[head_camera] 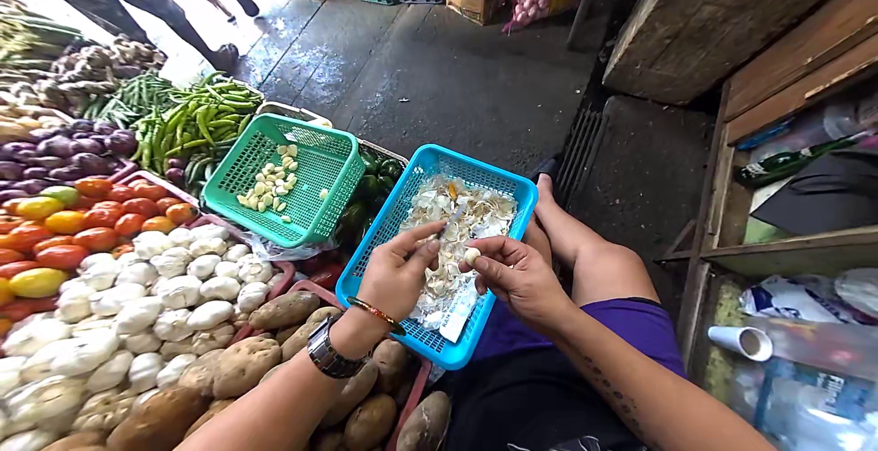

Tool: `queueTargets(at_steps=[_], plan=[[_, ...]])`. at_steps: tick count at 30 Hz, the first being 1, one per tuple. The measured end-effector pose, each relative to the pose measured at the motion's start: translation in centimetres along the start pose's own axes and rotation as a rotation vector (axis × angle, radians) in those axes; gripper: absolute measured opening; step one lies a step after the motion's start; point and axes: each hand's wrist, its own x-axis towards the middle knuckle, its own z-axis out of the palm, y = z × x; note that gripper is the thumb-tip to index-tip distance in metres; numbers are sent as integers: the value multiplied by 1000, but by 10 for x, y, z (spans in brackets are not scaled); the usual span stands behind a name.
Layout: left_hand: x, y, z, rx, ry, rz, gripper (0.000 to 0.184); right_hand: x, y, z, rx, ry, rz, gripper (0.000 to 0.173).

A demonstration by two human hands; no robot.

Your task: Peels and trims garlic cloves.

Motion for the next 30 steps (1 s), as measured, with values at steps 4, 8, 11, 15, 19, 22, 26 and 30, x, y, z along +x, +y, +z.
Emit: queueTargets(at_steps=[4, 8, 11, 15, 19, 22, 26, 30], plan=[[-2, 7, -3, -78, -7, -29, 38, 2, -4, -3, 123, -50, 53, 27], [-11, 3, 6, -25, -33, 124, 24, 2, -2, -9, 257, -50, 92, 25], [-17, -1, 10, 69, -15, 250, 17, 2, 0, -8, 260, -39, 84, 21], [-16, -12, 7, 370, -36, 486, 41, 1, 3, -8, 213, 8, 73, 22], [-14, -16, 5, 500, -37, 550, 37, 1, 4, -10, 186, 24, 98, 26], [-14, -16, 6, 539, -20, 567, 36, 2, 1, -9, 166, 18, 118, 27], [-15, -16, 6, 545, -37, 577, 36, 1, -2, -10, 140, 28, 131, 30], [-16, -13, 7, 546, -35, 606, 35, -1, -10, -9, 92, 27, 144, 31]])
